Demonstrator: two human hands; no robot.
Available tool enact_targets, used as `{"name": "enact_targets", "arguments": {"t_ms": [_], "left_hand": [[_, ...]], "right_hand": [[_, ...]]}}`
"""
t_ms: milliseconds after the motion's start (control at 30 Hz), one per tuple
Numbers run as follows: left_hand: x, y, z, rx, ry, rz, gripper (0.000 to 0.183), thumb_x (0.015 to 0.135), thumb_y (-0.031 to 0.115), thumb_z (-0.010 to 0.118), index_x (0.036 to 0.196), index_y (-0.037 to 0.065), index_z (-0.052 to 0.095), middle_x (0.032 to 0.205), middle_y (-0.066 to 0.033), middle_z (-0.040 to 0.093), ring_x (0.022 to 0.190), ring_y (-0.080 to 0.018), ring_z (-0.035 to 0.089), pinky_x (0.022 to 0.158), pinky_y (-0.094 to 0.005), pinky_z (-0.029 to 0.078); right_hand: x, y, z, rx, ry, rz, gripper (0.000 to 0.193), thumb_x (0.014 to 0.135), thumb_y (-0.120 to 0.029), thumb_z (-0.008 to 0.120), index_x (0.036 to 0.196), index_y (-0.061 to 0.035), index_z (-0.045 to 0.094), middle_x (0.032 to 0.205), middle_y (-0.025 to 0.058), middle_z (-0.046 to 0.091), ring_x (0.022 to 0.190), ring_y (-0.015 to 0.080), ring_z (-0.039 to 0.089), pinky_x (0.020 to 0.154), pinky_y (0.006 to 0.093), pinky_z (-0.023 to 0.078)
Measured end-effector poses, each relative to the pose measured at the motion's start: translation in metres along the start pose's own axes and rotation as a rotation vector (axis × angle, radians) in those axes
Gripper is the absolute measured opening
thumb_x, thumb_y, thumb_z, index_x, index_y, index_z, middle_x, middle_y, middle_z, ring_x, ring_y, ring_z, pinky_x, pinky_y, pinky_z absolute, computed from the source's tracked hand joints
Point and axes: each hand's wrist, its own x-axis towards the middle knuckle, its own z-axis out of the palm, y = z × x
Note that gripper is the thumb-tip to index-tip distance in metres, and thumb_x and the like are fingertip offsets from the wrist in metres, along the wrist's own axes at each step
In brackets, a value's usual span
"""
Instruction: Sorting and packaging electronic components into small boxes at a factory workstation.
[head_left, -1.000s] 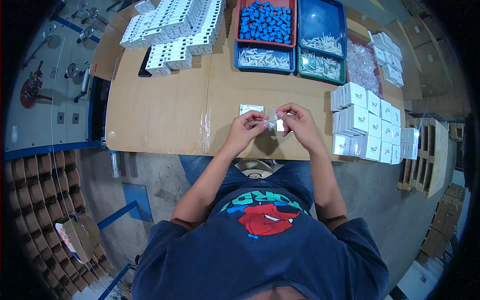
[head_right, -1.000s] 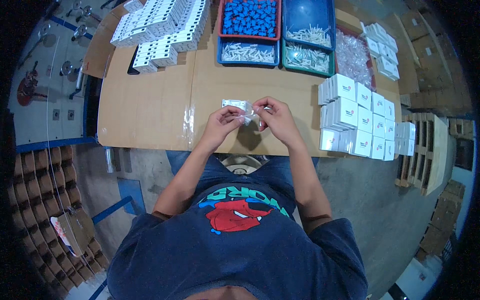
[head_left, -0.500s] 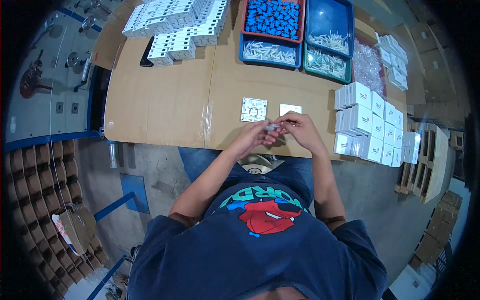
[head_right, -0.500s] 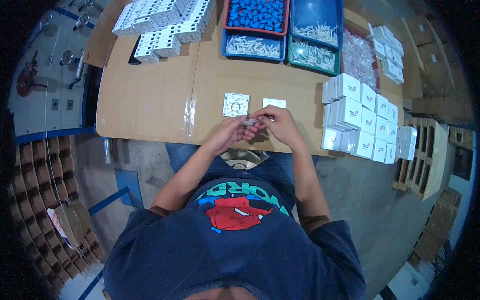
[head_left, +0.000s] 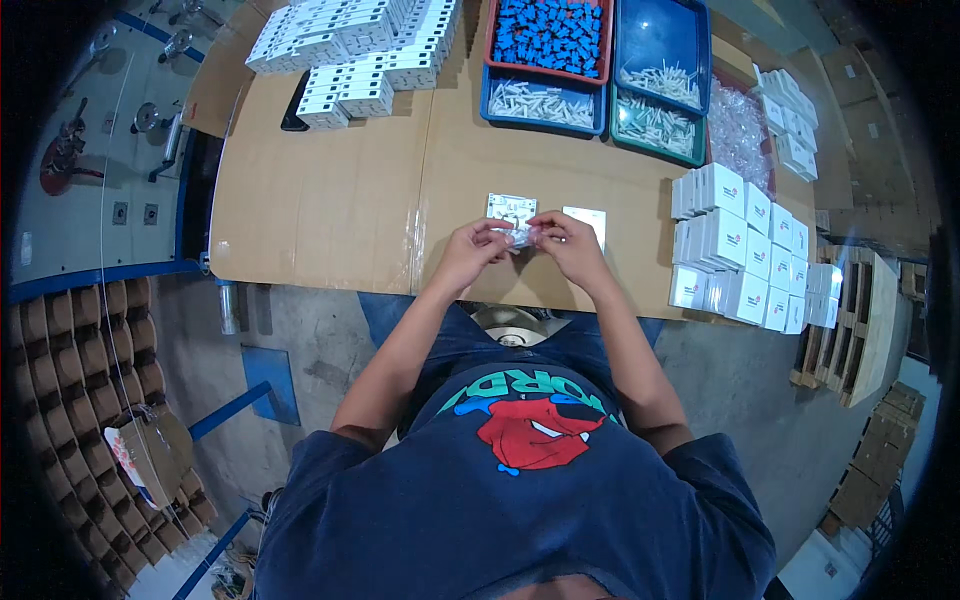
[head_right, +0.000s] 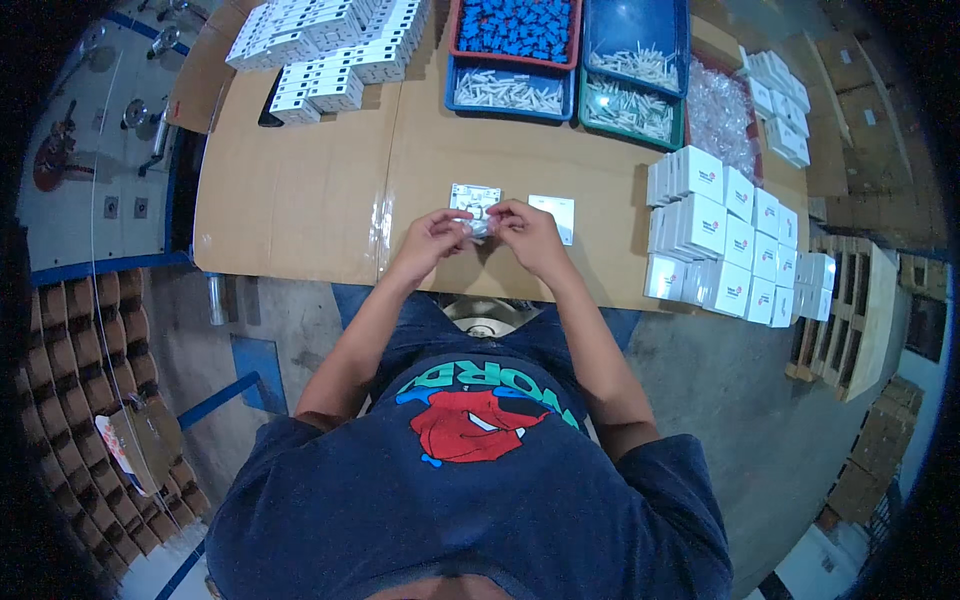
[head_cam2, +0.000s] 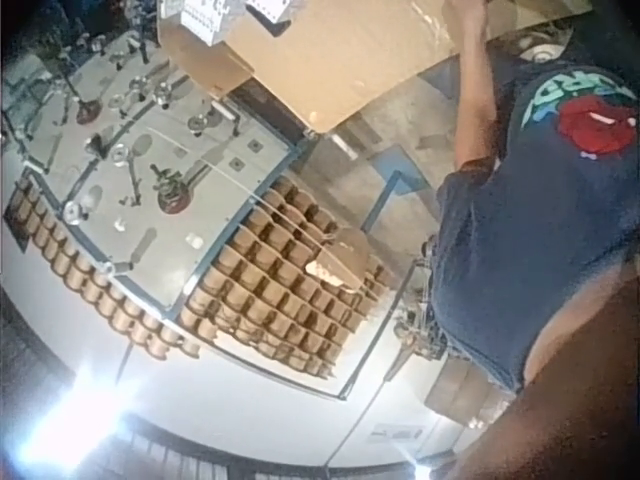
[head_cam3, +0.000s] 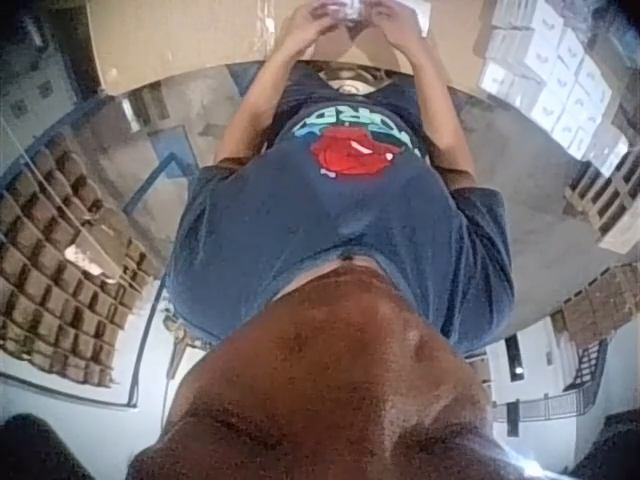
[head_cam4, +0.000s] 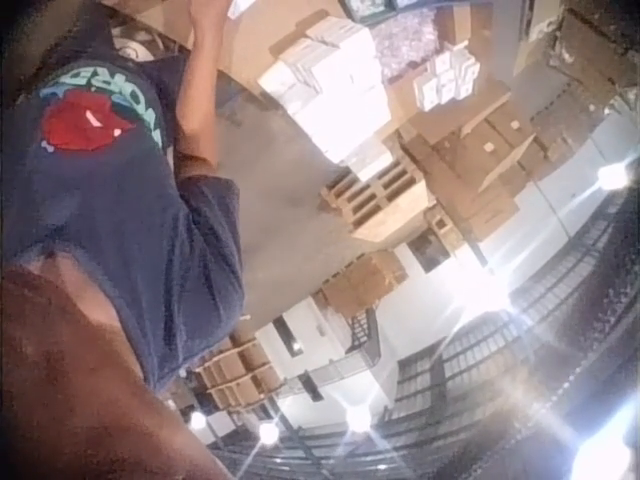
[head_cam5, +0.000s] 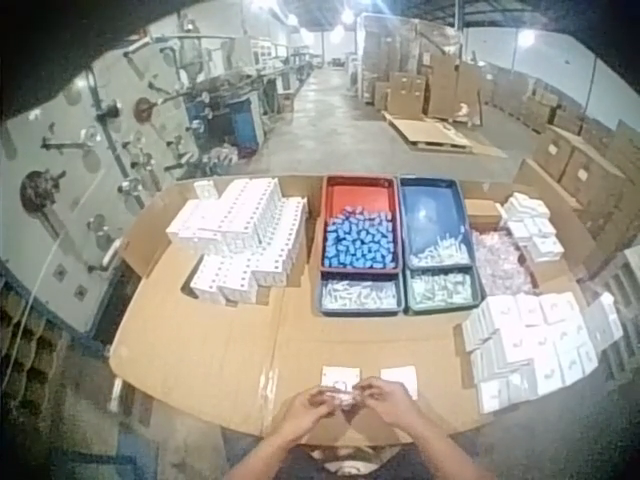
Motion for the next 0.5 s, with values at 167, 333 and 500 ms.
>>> {"name": "enact_targets", "arguments": {"t_ms": [167,333,500], "left_hand": [[0.02,0.0,-0.008,0.648,0.216,0.3,0.022,0.093,0.011,0.072,0.114,0.004,0.071,0.096,-0.0102,0.073,0.081,-0.0175,0.068,0.075,-0.0306,0.055],[0.026,-0.01,-0.009,0.915,0.301,0.614,0.021,0.09,0.011,0.073,0.11,0.006,0.072,0.092,-0.0123,0.069,0.081,-0.0276,0.066,0.076,-0.0393,0.054],[0.023,-0.01,-0.001,0.822,0.352,0.586,0.016,0.089,0.012,0.073,0.103,0.007,0.072,0.09,-0.0109,0.066,0.082,-0.0306,0.065,0.077,-0.0427,0.051]], "right_hand": [[0.022,0.015,0.016,-0.346,0.113,-0.215,0.011,0.09,-0.008,0.073,0.099,-0.0022,0.072,0.091,0.0093,0.07,0.088,0.0209,0.068,0.077,0.0347,0.055],[0.029,0.029,0.019,-0.646,0.146,-0.433,0.01,0.086,-0.011,0.074,0.094,-0.0058,0.071,0.089,0.0084,0.068,0.089,0.0295,0.063,0.079,0.0422,0.049],[0.029,0.032,0.019,-0.747,0.207,-0.532,0.012,0.083,-0.011,0.074,0.094,-0.0099,0.071,0.093,0.0055,0.068,0.093,0.0278,0.062,0.085,0.0416,0.046]]}}
